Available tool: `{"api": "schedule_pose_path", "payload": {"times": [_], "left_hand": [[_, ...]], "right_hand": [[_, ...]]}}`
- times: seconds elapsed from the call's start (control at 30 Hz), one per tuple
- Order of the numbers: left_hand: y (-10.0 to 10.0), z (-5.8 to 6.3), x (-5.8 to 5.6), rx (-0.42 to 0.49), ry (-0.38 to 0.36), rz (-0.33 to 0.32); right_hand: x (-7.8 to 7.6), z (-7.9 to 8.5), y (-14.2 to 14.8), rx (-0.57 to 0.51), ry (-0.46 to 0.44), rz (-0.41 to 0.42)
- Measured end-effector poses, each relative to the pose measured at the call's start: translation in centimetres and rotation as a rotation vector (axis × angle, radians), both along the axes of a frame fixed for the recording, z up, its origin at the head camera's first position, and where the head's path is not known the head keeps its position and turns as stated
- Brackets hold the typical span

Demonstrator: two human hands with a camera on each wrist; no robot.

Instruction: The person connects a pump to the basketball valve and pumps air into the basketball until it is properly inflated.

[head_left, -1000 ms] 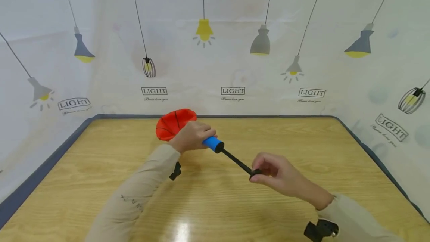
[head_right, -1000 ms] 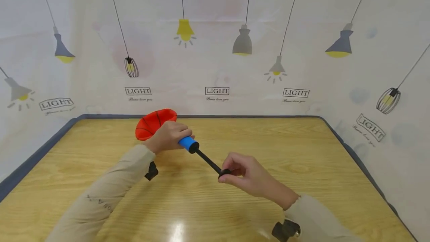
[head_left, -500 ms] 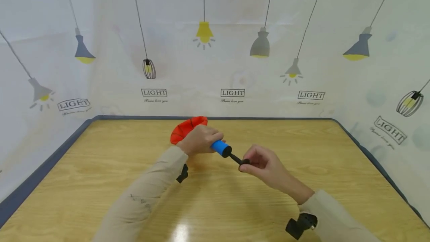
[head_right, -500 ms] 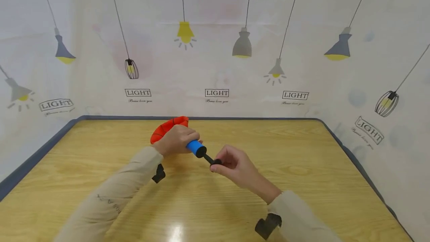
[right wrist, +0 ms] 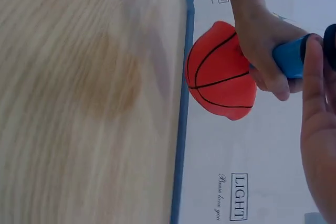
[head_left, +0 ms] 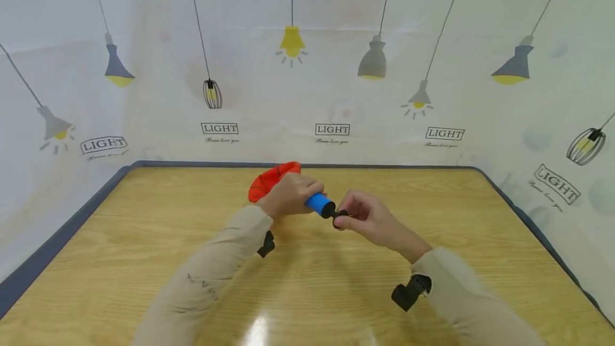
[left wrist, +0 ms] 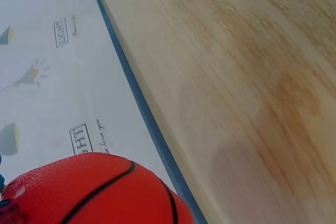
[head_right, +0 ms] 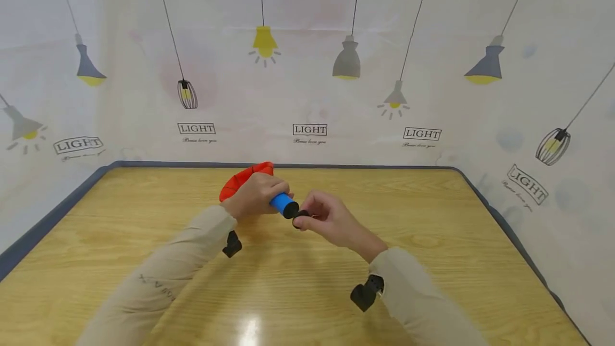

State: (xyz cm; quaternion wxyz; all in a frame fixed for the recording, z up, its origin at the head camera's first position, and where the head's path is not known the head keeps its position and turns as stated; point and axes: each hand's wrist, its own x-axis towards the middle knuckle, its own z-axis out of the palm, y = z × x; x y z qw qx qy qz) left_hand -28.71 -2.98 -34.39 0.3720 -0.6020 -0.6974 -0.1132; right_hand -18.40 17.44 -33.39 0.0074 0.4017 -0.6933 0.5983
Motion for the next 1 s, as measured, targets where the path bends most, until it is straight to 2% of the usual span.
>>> {"api": "schedule_pose_path", "payload": {"times": [0.07, 0.17, 0.3, 0.37, 0.47, 0.63, 0.73, 0.8, 0.87, 1.0], "left_hand": [[-0.1, 0.0, 0.1, -0.021, 0.010, 0.000], [-0.4, -0.1, 0.1, -0.058, 0.026, -0.001], [-0.6, 0.2, -0.3, -0.051, 0.042, 0.014], [-0.7, 0.4, -0.5, -0.036, 0.049, 0.023], [-0.7, 0.8, -0.5, -0.031, 0.070, 0.025], [-0.1, 1.0, -0.2, -0.012, 0.087, 0.012], [-0.3, 0.9, -0.3, -0.028, 0.082, 0.016], [-0.6, 0.9, -0.3, -0.064, 0.077, 0.016], [-1.1, 0.9, -0.4, -0.089, 0.071, 0.023], [-2.0, 0.9, -0.7, -0.068, 0.054, 0.043]], "right_hand": [[0.1, -0.3, -0.3, 0.004, -0.014, -0.021], [1.6, -0.2, 0.1, 0.015, -0.033, -0.048], [4.2, 0.6, 2.0, -0.020, -0.071, 0.016], [4.9, 1.0, 2.8, -0.044, -0.082, 0.055], [4.4, 1.0, 2.9, -0.026, -0.040, 0.067], [0.9, 0.3, 0.7, 0.025, 0.092, -0.015], [-0.3, 0.0, -0.5, 0.030, 0.117, -0.054], [0.0, -0.1, -0.7, 0.045, 0.091, -0.063], [0.9, 0.2, -0.4, 0.057, 0.064, -0.081], [3.2, 0.9, 0.9, 0.019, 0.030, -0.051]]}}
